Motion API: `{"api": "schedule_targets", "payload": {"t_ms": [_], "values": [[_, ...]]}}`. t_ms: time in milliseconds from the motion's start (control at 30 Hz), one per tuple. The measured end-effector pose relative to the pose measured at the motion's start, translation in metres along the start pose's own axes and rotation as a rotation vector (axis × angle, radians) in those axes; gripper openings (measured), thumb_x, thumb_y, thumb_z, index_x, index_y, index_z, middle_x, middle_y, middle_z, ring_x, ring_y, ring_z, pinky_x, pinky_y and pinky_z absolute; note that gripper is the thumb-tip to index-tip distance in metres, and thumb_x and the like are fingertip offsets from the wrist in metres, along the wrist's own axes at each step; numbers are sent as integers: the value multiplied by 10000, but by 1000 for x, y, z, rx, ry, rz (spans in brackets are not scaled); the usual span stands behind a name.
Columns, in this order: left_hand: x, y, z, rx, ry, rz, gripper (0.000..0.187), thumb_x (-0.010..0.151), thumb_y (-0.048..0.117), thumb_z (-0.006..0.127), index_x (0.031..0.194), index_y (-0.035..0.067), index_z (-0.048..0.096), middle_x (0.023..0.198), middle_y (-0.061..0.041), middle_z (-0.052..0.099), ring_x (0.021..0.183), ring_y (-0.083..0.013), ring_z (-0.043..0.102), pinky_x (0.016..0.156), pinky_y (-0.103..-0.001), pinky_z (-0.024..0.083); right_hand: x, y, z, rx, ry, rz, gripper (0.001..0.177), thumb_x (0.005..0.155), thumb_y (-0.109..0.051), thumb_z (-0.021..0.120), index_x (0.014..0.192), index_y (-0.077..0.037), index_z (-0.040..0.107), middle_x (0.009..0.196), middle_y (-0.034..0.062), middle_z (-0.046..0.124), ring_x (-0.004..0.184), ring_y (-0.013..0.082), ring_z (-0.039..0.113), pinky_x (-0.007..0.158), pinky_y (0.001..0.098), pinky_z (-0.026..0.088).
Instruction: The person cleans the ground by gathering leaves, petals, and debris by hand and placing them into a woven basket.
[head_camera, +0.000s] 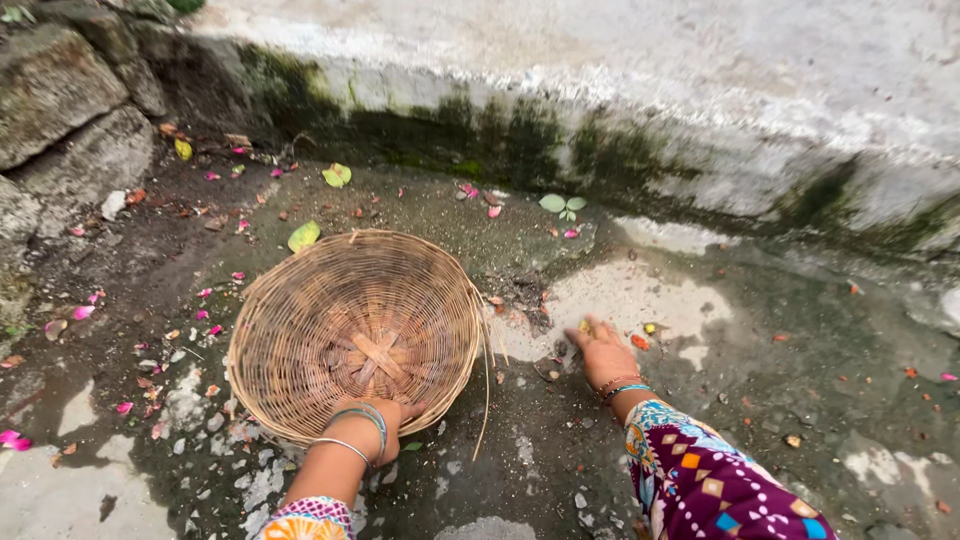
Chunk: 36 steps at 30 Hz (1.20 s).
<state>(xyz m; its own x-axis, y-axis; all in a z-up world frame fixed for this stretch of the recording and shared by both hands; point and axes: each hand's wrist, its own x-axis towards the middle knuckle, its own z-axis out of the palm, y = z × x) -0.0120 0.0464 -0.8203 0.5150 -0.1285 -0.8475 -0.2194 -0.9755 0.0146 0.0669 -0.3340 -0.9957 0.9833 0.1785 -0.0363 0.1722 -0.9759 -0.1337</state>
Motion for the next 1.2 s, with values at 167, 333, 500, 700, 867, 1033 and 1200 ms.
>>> {"api": "schedule_targets", "payload": {"t_ms": [167,333,500,700,867,1033,1200], "values": [[-1,2,-6,-49,-19,21,1100,715,-41,699,1599,478,299,1354,-98,668,1244,-307,658,1013,-426,536,-20,7,-24,41,-40,-24,285,882,-104,590,1140,-182,683,1232,91,610,1197,305,585,991,405,517],[0,6,-11,-37,-59,5,1118,713,-75,712,1602,463,299,1404,-121,621,1286,-327,611,1002,-445,550,0,-12,-43,215,238,-23,74,921,-123,640,980,-100,679,1000,144,646,982,340,632,857,440,531],[6,16,-21,-56,-118,-53,1125,712,-90,706,1592,481,298,1461,-78,583,1317,-313,597,1024,-448,542,40,-87,-89,771,505,-319,328,922,-11,697,1227,-129,714,1167,98,722,1049,296,715,891,367,574],[9,8,-15,-70,-68,-23,1104,683,-34,689,1588,481,324,1402,-105,667,1281,-304,641,1026,-423,540,78,-78,-80,639,330,-154,556,878,-68,733,1405,-197,610,1432,114,594,1246,320,625,1030,402,526],[20,10,-17,-10,-74,-18,1041,765,0,682,1594,505,308,1488,-131,545,1373,-364,492,1080,-468,477,85,-86,-43,155,-18,-66,665,813,-161,714,1440,-338,581,1584,90,384,1390,360,445,1019,528,440],[13,14,-21,8,-54,-26,1044,724,-10,725,1563,479,341,1458,-64,591,1328,-298,572,1070,-426,511,81,-83,-38,-5,-137,-112,502,913,-111,594,1362,-330,640,1384,35,557,1299,275,547,1037,432,512],[17,12,-14,-59,10,21,939,777,32,628,1571,461,368,1399,-72,639,1250,-322,638,1042,-435,521,50,-72,-31,-24,-88,-123,298,877,-79,614,1134,-185,723,1164,63,629,1135,280,618,920,389,566]]}}
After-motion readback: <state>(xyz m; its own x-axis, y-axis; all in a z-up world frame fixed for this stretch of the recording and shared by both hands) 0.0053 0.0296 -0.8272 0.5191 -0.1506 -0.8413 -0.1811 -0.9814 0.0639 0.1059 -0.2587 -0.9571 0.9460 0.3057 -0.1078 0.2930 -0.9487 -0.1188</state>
